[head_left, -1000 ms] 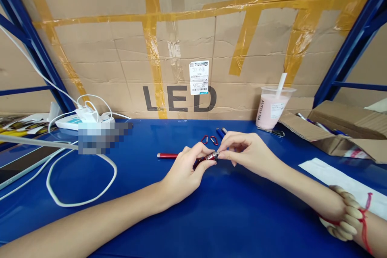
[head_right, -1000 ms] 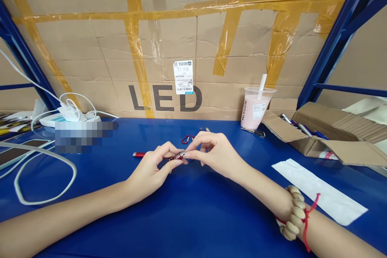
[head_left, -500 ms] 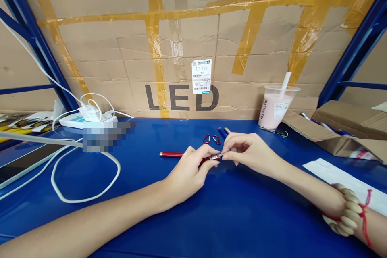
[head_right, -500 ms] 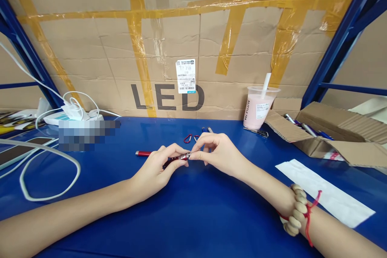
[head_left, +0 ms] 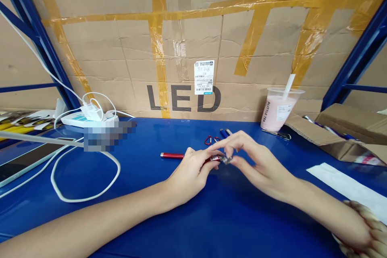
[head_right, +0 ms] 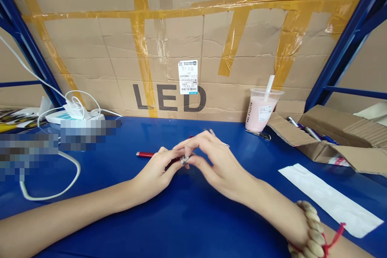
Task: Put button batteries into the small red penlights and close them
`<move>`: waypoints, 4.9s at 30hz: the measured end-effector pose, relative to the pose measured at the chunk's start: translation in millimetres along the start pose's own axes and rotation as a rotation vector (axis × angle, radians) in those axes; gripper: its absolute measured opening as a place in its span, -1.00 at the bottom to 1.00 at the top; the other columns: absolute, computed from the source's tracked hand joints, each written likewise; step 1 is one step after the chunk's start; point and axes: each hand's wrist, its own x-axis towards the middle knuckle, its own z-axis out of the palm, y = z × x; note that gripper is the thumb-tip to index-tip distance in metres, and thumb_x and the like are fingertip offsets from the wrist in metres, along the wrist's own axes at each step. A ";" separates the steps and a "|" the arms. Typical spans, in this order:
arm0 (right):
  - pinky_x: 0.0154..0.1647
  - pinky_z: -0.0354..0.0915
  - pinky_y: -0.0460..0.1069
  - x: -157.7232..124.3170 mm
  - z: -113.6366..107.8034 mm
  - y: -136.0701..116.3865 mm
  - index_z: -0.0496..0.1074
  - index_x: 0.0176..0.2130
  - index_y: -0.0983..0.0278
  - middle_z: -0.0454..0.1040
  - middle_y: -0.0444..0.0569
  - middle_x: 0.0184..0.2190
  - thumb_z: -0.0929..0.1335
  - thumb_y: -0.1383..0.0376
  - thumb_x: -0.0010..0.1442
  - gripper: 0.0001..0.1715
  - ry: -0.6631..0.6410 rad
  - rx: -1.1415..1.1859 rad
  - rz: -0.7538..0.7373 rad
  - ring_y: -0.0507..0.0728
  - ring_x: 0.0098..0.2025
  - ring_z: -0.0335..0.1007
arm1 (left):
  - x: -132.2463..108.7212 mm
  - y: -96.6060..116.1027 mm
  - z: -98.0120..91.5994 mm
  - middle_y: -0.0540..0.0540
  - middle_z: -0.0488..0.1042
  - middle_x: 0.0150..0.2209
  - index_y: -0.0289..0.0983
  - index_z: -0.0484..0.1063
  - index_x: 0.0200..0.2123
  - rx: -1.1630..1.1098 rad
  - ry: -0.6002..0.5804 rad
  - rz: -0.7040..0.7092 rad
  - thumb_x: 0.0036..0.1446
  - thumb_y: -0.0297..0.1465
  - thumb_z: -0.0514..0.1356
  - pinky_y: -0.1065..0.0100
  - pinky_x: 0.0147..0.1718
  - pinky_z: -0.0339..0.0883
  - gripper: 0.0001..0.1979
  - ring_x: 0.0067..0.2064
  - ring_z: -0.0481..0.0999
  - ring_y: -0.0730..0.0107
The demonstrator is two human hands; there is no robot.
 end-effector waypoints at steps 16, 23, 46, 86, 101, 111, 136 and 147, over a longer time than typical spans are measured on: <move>-0.18 0.26 -0.01 -1.2 6.3 13.9 0.21 -0.29 0.21 0.35 -0.02 -0.28 0.14 0.24 0.26 -0.85 0.039 0.033 0.138 0.12 -0.16 0.29 | -3.2 2.7 -0.9 0.07 0.47 -0.33 -0.21 0.28 -0.21 -0.025 0.024 -0.011 0.26 -0.38 -0.08 0.36 -0.21 0.05 -0.83 -0.28 0.40 0.43; -0.03 0.18 0.06 -0.1 8.5 16.3 0.19 -0.34 0.21 0.31 -0.05 -0.28 0.12 0.18 0.26 -0.79 -0.117 0.013 0.160 0.10 -0.19 0.26 | -5.5 1.1 -1.5 0.08 0.45 -0.41 -0.21 0.27 -0.22 0.000 0.037 -0.011 0.25 -0.33 -0.07 0.34 -0.22 0.06 -0.83 -0.30 0.39 0.42; -0.30 0.27 -0.03 1.1 15.3 36.8 0.35 -0.47 0.29 0.32 -0.04 -0.38 0.34 0.10 0.06 -0.71 -0.059 0.352 0.326 0.08 -0.30 0.28 | -5.2 -5.3 0.6 0.02 0.38 -0.48 -0.26 0.33 -0.21 -0.169 0.067 0.006 0.22 -0.35 -0.06 0.46 -0.36 0.22 -0.79 -0.42 0.35 0.47; -0.34 0.24 -0.07 0.5 18.3 33.9 0.45 -0.43 0.30 0.37 -0.12 -0.47 0.41 0.18 -0.03 -0.79 -0.037 0.605 0.466 0.01 -0.42 0.30 | -4.3 -6.8 3.4 0.04 0.35 -0.50 -0.28 0.33 -0.24 -0.243 0.061 -0.043 0.20 -0.33 -0.04 0.51 -0.51 0.11 -0.80 -0.51 0.26 0.55; -0.37 0.22 -0.07 0.4 18.4 35.1 0.45 -0.43 0.31 0.37 -0.10 -0.47 0.40 0.12 -0.02 -0.71 -0.048 0.539 0.467 0.02 -0.42 0.27 | -5.2 -2.4 1.3 0.03 0.35 -0.48 -0.28 0.34 -0.22 -0.225 0.062 -0.066 0.18 -0.32 -0.03 0.49 -0.51 0.12 -0.78 -0.49 0.28 0.52; -0.40 0.23 -0.06 0.4 17.9 31.9 0.43 -0.45 0.32 0.38 -0.08 -0.49 0.39 0.06 -0.03 -0.65 -0.053 0.503 0.481 0.02 -0.45 0.26 | -5.6 0.9 -0.3 0.02 0.35 -0.48 -0.28 0.34 -0.21 -0.223 0.052 -0.094 0.17 -0.33 -0.04 0.47 -0.52 0.11 -0.78 -0.51 0.24 0.51; -0.45 0.20 -0.08 2.5 16.5 27.1 0.43 -0.49 0.32 0.40 -0.07 -0.51 0.40 0.00 -0.09 -0.59 -0.054 0.491 0.519 0.01 -0.49 0.25 | -5.1 0.9 -0.7 0.02 0.35 -0.50 -0.29 0.35 -0.21 -0.216 0.042 -0.108 0.17 -0.32 -0.03 0.48 -0.54 0.12 -0.76 -0.54 0.23 0.52; -0.39 0.23 -0.07 -0.4 17.3 31.7 0.43 -0.42 0.31 0.41 -0.06 -0.48 0.39 0.04 -0.03 -0.63 -0.064 0.508 0.502 0.04 -0.43 0.30 | -4.7 -1.0 0.7 0.03 0.35 -0.49 -0.29 0.33 -0.20 -0.233 0.045 -0.090 0.19 -0.34 -0.05 0.48 -0.51 0.14 -0.77 -0.52 0.26 0.52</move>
